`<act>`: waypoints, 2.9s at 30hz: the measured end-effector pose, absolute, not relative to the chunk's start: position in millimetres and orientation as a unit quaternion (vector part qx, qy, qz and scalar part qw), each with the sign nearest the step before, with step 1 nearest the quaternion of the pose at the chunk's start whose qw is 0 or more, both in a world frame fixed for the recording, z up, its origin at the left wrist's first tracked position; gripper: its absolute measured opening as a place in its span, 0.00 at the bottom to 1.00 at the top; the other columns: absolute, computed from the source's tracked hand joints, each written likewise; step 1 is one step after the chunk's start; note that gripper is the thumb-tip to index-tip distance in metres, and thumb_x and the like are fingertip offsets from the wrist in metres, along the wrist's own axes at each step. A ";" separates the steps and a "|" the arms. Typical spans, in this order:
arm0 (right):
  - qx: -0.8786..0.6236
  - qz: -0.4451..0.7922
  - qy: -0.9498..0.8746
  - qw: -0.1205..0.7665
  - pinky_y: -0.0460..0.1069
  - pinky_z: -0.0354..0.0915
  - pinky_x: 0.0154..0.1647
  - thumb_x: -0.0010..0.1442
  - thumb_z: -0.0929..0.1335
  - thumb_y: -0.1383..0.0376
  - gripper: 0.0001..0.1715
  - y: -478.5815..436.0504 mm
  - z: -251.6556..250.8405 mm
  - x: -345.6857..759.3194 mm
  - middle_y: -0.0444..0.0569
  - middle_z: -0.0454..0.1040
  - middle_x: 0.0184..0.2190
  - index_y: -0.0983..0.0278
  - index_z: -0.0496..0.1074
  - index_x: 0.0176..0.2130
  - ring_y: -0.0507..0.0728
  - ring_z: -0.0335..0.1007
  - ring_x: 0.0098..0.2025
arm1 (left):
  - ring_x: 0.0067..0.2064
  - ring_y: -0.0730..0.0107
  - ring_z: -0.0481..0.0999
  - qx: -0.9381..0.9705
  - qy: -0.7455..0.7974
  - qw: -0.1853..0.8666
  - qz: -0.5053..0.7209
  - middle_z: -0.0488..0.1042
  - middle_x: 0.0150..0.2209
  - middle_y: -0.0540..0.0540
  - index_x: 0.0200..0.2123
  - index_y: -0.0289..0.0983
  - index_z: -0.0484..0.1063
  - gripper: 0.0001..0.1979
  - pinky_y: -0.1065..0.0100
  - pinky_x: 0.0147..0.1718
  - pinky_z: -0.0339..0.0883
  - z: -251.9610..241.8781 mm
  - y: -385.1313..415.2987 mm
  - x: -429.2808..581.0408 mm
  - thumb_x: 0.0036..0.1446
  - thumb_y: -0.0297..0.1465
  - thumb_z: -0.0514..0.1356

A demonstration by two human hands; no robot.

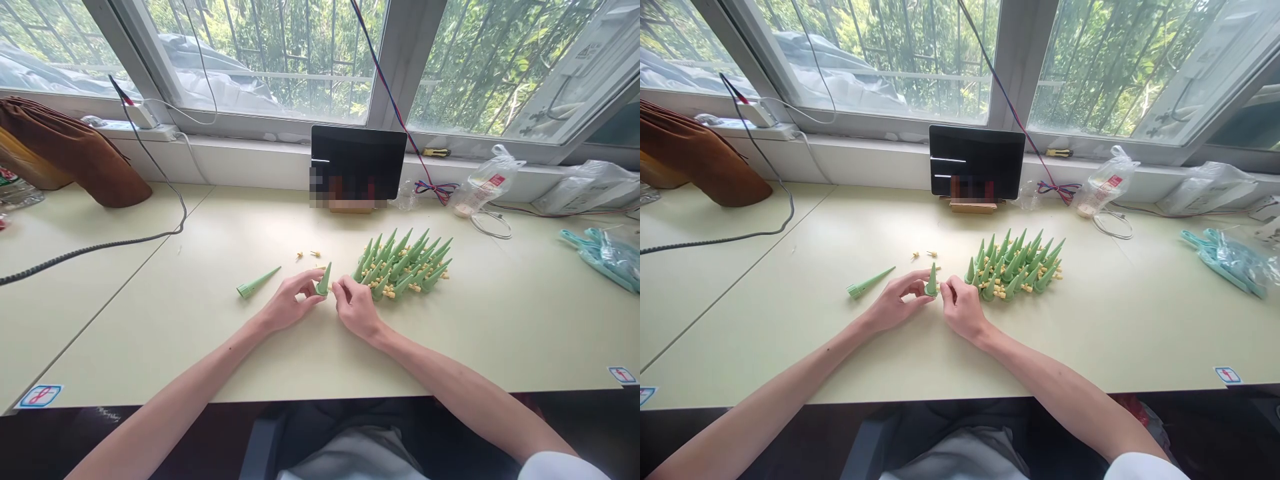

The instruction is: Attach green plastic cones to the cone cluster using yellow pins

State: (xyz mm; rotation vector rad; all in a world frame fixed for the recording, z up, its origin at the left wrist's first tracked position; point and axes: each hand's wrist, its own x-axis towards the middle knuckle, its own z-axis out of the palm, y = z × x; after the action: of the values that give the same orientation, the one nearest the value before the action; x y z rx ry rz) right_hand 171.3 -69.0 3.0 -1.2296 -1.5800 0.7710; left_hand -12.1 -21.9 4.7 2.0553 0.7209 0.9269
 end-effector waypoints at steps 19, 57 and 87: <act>-0.491 0.454 -0.590 0.453 0.46 0.55 0.21 0.68 0.60 0.50 0.21 -68.1 7.3 169.8 0.36 0.58 0.15 0.61 0.61 0.29 0.49 0.58 0.16 | 0.32 0.72 0.75 0.782 0.338 0.389 0.350 0.78 0.37 0.46 0.49 0.36 0.73 0.14 0.66 0.39 0.76 18.0 -23.2 -8.8 0.60 0.31 0.61; -0.495 0.320 -0.685 0.428 0.47 0.53 0.26 0.69 0.57 0.57 0.19 -66.4 2.6 174.4 0.40 0.58 0.19 0.60 0.57 0.27 0.51 0.53 0.22 | 0.28 0.73 0.66 0.752 0.307 0.493 0.312 0.72 0.31 0.45 0.41 0.33 0.79 0.17 0.73 0.24 0.62 29.5 -28.1 -6.3 0.61 0.40 0.58; -0.431 0.078 -0.811 0.389 0.46 0.57 0.29 0.72 0.56 0.66 0.15 -58.9 -5.5 182.1 0.47 0.65 0.29 0.62 0.65 0.35 0.53 0.59 0.27 | 0.22 0.78 0.60 0.622 0.327 0.656 0.275 0.60 0.22 0.52 0.32 0.33 0.75 0.17 0.72 0.23 0.58 28.9 -25.0 -10.7 0.59 0.43 0.61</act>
State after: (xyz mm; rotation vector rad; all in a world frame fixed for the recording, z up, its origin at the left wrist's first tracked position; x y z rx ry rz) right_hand 182.1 -58.9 -5.5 -1.0945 -2.0607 0.1976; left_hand -10.7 -25.0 28.9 1.4094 0.7403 0.6232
